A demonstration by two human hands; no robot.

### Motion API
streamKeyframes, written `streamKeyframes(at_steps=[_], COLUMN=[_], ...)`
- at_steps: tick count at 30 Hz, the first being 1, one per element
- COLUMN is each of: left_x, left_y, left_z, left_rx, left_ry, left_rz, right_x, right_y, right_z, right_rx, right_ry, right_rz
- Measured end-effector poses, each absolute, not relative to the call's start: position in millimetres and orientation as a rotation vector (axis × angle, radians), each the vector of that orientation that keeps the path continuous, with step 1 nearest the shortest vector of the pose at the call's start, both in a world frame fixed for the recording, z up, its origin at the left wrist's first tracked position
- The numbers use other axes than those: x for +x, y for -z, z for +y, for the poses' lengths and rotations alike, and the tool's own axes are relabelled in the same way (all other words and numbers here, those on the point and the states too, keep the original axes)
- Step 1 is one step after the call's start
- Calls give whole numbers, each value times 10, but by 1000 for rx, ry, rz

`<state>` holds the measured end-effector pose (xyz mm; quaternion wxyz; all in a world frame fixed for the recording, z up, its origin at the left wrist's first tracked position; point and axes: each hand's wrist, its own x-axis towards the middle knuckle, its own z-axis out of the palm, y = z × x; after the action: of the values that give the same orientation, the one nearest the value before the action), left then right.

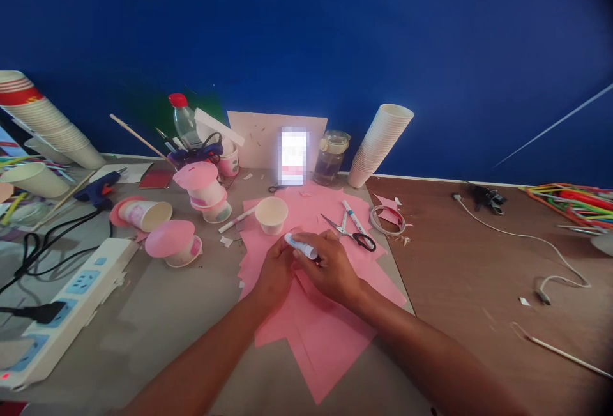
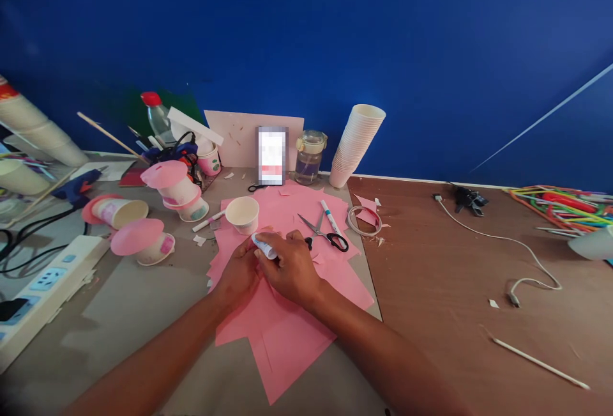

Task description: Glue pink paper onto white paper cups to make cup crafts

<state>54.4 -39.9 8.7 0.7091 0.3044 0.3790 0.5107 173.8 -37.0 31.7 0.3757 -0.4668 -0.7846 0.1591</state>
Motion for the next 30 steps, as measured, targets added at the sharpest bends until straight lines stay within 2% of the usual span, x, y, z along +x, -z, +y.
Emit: streamKeyframes(at_steps=[8, 13, 17, 23, 30], left_x=[529, 519, 505, 531, 539], left_y=[-88, -53, -11, -34, -131], left_z=[-397, -373, -360, -364, -405], left_rx=[644, 544, 476, 452, 571], left_ry=[-1088, -1162, -1173, -1172, -1115], left_rz=[899, 920, 937, 829, 786], right_x=[1862, 1935, 1905, 1823, 1861], right_y=[-239, -229, -202, -163, -171], right_z=[-273, -238, -244, -291, -238], right_rx=[-1291, -1338, -1330, -1388, -1379], right_ry=[-254, -570, -815, -863, -772], right_rz=[-1913, -1523, -1421, -1440, -1450])
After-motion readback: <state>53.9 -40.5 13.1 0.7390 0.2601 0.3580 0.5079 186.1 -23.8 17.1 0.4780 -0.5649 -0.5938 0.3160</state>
